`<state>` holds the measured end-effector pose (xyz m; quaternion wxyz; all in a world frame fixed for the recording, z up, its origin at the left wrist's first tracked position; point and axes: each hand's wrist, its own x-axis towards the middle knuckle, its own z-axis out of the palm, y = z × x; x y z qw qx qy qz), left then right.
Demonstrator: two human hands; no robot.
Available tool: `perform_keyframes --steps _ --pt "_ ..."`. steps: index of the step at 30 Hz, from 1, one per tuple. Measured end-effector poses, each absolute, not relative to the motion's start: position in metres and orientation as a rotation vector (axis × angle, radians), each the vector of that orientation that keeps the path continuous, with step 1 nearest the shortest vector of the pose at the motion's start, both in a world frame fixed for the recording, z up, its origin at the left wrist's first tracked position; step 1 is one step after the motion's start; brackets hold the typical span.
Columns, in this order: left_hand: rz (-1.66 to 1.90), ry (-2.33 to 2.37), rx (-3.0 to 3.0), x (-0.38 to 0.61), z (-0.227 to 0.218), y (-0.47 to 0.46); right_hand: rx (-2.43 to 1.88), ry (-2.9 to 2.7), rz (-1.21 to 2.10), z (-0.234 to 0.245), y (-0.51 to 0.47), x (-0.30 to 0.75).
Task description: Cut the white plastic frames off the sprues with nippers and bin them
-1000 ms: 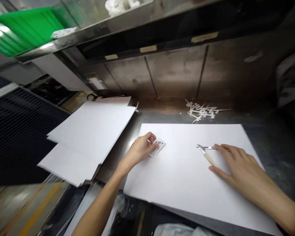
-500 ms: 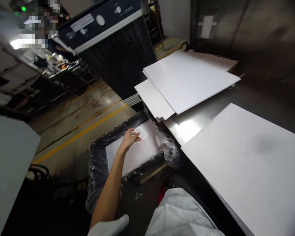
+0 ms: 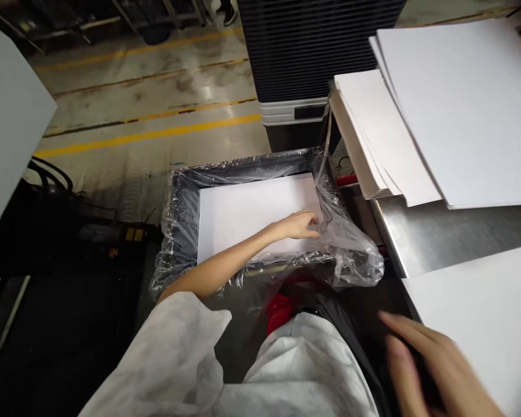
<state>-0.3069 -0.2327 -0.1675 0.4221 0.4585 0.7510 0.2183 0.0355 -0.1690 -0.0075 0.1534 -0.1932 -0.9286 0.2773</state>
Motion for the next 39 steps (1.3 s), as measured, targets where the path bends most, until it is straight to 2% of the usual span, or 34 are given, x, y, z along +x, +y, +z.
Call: perform_keyframes --steps 2,5,10,19,28,39 --pt "0.555 1.723 1.298 -0.306 -0.172 -0.220 -0.371 -2.794 0.893 -0.020 -0.180 -0.009" --pt "0.573 1.628 1.485 -0.309 -0.190 -0.203 -0.324 -3.016 0.540 -0.060 -0.181 -0.074" --pt "0.594 1.804 1.725 -0.317 -0.229 -0.204 -0.377 -3.210 0.156 -0.108 -0.157 -0.123" --pt "0.597 1.672 2.171 -0.306 -0.262 -0.214 -0.299 -3.376 -0.400 -0.092 -0.121 -0.166" --pt "0.666 1.625 2.291 -0.305 -0.282 -0.222 -0.564 -3.178 -0.328 -0.070 -0.091 -0.174" --pt "0.772 1.538 2.239 -0.293 -0.295 -0.217 -0.601 -3.005 -0.173 -0.056 -0.104 -0.190"
